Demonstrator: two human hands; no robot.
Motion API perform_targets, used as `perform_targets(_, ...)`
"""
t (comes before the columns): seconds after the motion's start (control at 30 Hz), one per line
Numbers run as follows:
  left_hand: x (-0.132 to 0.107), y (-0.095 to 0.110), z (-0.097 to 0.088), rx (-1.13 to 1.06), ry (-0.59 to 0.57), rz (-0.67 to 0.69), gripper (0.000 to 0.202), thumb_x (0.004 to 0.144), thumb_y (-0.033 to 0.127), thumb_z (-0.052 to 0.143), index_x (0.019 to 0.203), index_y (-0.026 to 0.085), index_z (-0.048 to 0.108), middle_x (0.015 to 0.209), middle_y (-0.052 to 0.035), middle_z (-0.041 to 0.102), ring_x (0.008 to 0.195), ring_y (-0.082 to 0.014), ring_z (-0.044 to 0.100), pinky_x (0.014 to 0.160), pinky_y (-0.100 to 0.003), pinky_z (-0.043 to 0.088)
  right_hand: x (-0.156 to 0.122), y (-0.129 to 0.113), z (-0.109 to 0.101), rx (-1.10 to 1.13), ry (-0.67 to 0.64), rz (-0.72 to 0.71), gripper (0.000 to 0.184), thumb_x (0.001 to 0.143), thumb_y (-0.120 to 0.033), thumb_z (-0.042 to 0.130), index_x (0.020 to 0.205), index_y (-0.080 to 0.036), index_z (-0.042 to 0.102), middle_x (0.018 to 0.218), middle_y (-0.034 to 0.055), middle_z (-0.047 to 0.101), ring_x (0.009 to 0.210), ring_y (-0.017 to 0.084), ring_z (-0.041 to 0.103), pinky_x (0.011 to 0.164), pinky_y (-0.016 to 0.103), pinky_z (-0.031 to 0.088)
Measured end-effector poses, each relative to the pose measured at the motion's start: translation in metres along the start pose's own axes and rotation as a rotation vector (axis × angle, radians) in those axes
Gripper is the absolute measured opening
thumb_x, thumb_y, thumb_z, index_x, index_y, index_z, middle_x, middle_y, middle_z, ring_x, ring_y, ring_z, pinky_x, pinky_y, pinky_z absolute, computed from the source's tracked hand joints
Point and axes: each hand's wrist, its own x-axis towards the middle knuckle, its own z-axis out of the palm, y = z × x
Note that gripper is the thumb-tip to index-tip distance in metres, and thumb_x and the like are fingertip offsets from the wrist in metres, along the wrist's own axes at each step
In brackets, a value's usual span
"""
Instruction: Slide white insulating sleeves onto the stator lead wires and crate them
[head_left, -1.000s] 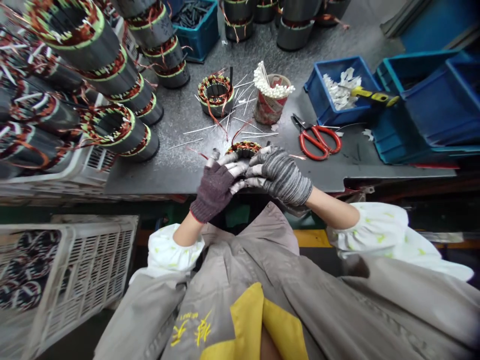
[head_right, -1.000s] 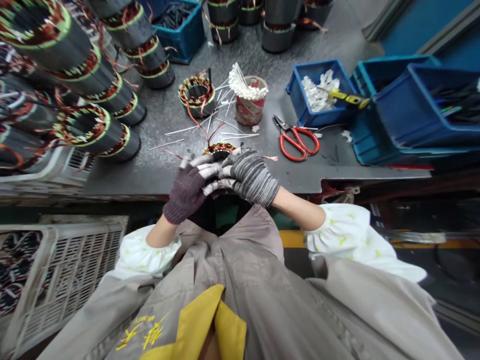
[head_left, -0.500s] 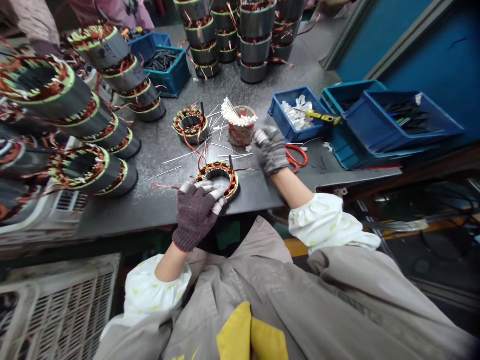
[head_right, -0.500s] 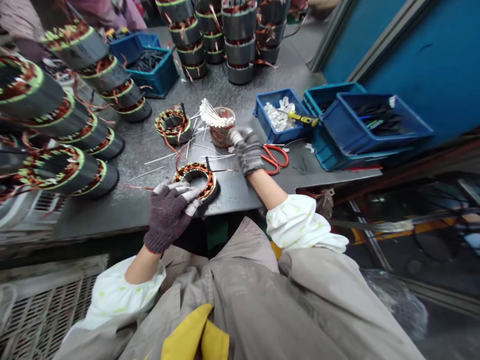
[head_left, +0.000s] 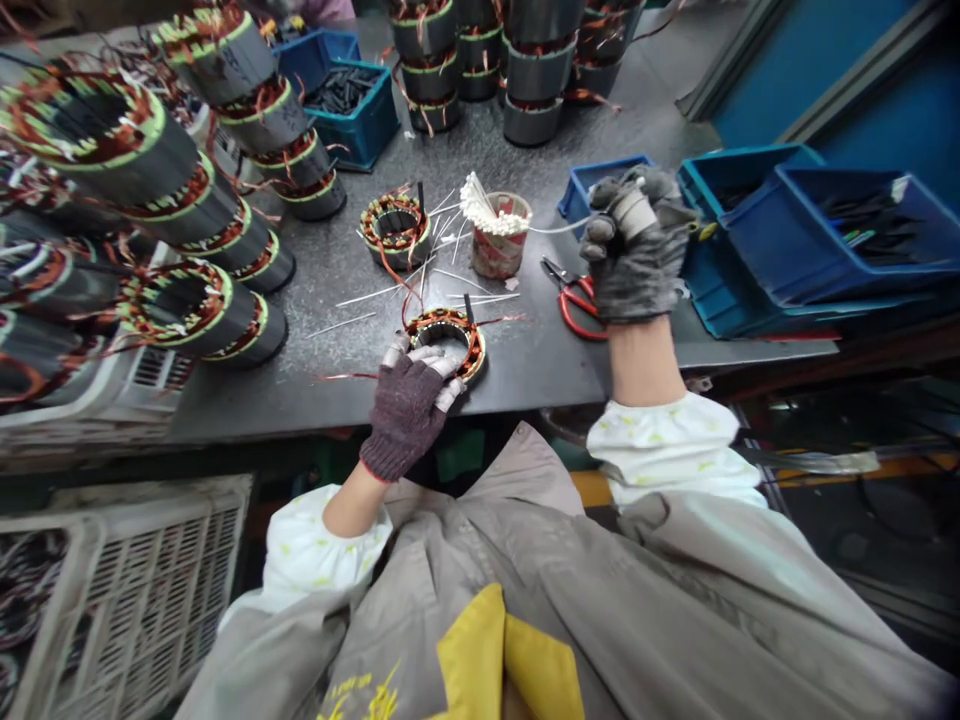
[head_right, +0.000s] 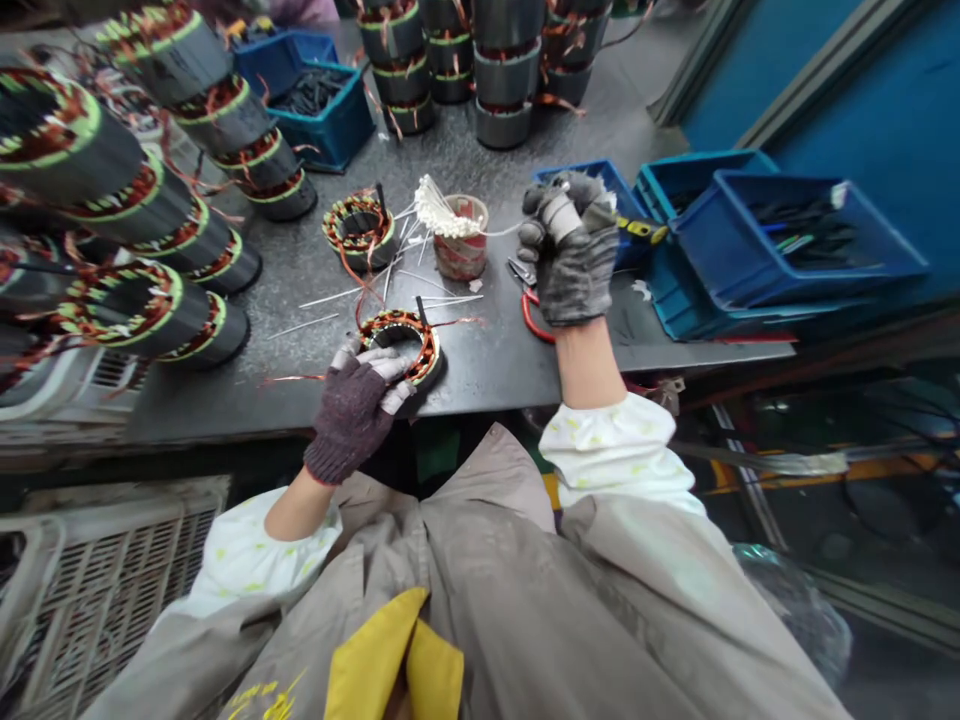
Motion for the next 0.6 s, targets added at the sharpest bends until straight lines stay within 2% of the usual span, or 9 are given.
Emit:
perform_targets(0.07,-0.002,0.005,0.002,0.0,0.003,-0.045,0.031,0.105,0.035,0.053,0.127,0.024,0.07,0.123,-0.0072,0.079,0.128,-0.0273,0.069,0.13,-0.058,0.031,-0.043,-0.017,0.009,0.198,0.166,-0.077,0.033,0.096,-0.058,0.066,0.112,-0.033,0.052,0.098,-0.001,0.069,0.068,0.015,0.059,0.057,0.032,0.053)
perform_targets(0.1,-0.003,0.007,0.001,-0.003,-0.003,-0.053,0.032,0.106,0.034,0.05,0.13,0.023,0.068,0.125,-0.0073,0.078,0.131,-0.0272,0.067,0.132,-0.058,0.028,-0.067,-0.023,0.016,0.222,0.058,-0.062,0.034,0.092,-0.054,0.074,0.113,-0.033,0.057,0.094,-0.0011,0.071,0.068,0.016,0.063,0.06,0.035,0.056)
perform_targets(0.17,-0.004,0.009,0.0,-0.015,-0.03,-0.056,0.035,0.106,0.031,0.046,0.133,0.022,0.066,0.13,-0.0068,0.076,0.136,-0.0264,0.063,0.133,-0.057,0.025,-0.113,-0.027,0.027,0.258,-0.142,-0.06,0.021,0.095,-0.046,0.072,0.106,-0.029,0.066,0.085,-0.0002,0.072,0.068,0.018,0.07,0.064,0.036,0.059)
perform_targets(0.2,-0.004,0.009,-0.001,-0.019,-0.047,-0.058,0.035,0.106,0.03,0.045,0.133,0.023,0.066,0.131,-0.0063,0.076,0.137,-0.0259,0.062,0.133,-0.056,0.025,-0.133,-0.027,0.03,0.255,-0.2,-0.058,0.017,0.098,-0.043,0.07,0.105,-0.027,0.069,0.089,0.0015,0.074,0.075,0.019,0.073,0.069,0.037,0.061)
perform_targets(0.3,-0.003,0.007,-0.002,-0.018,-0.062,-0.077,0.033,0.105,0.03,0.046,0.13,0.024,0.068,0.129,-0.005,0.076,0.136,-0.0249,0.063,0.133,-0.055,0.026,-0.176,-0.023,0.031,0.207,-0.279,-0.095,0.017,0.101,-0.037,0.065,0.096,-0.022,0.071,0.105,0.0071,0.076,0.094,0.021,0.075,0.083,0.038,0.062)
perform_targets(0.43,-0.003,0.002,0.003,-0.01,-0.005,-0.061,0.03,0.104,0.032,0.048,0.123,0.023,0.07,0.122,-0.0048,0.078,0.13,-0.0241,0.067,0.132,-0.053,0.029,-0.201,-0.021,0.027,0.2,-0.389,-0.098,0.019,0.104,-0.031,0.059,0.093,-0.022,0.071,0.11,0.0071,0.076,0.098,0.018,0.075,0.085,0.034,0.062)
perform_targets(0.6,-0.004,0.006,0.004,-0.018,0.025,-0.058,0.029,0.105,0.033,0.047,0.122,0.024,0.069,0.12,-0.0038,0.079,0.128,-0.024,0.068,0.131,-0.053,0.03,-0.193,-0.015,0.043,0.189,-0.413,-0.097,0.022,0.106,-0.035,0.056,0.102,-0.024,0.075,0.113,0.0076,0.078,0.099,0.018,0.075,0.091,0.036,0.063)
